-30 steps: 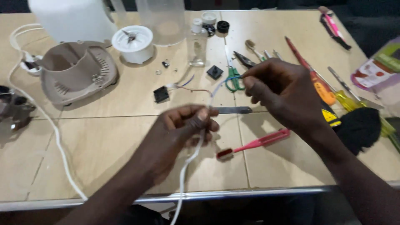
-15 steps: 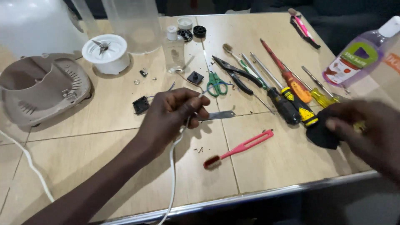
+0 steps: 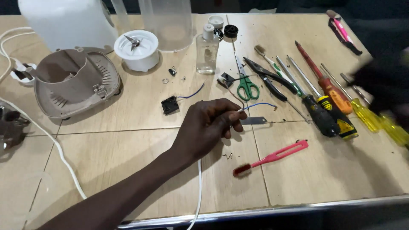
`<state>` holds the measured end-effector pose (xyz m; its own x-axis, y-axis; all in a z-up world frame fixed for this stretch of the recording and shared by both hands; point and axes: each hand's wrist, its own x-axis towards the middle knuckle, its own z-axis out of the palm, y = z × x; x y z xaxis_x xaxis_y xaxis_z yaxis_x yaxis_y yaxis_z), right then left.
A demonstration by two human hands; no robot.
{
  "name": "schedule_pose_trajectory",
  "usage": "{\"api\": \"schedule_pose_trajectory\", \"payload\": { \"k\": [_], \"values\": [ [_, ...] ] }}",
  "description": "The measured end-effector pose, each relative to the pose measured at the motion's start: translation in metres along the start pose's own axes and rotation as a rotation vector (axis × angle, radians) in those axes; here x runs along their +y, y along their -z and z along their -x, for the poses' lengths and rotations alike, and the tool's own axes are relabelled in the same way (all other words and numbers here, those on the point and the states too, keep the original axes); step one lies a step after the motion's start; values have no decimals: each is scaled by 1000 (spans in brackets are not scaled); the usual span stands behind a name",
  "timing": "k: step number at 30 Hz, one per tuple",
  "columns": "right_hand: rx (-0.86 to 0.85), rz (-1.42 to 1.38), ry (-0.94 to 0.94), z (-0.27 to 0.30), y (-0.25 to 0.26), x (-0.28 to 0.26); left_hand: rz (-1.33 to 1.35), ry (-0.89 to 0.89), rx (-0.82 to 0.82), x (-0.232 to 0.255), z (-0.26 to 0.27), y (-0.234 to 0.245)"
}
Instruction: Repairing an appliance by stripping wires, connecting them to a switch, and cleaning components on a workbench.
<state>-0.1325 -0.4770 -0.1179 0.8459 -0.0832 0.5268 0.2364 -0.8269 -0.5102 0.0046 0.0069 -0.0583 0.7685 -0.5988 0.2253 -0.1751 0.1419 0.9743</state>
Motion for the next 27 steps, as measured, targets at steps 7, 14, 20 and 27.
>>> {"api": "schedule_pose_trajectory", "payload": {
  "k": [7,14,20,27],
  "values": [
    [-256,46,404,-93,-93,-302,-214,-219,-37,8,4,2],
    [-427,41,275,-98,-81,-278,-98,-123,-21,11,4,-6],
    [-324,-281,-140,-95,-59,-251,-23,-54,-24,3,2,-8],
    [294,-161,-252,-94,-58,-190,-14,7,20,7,0,5]
  ]
}}
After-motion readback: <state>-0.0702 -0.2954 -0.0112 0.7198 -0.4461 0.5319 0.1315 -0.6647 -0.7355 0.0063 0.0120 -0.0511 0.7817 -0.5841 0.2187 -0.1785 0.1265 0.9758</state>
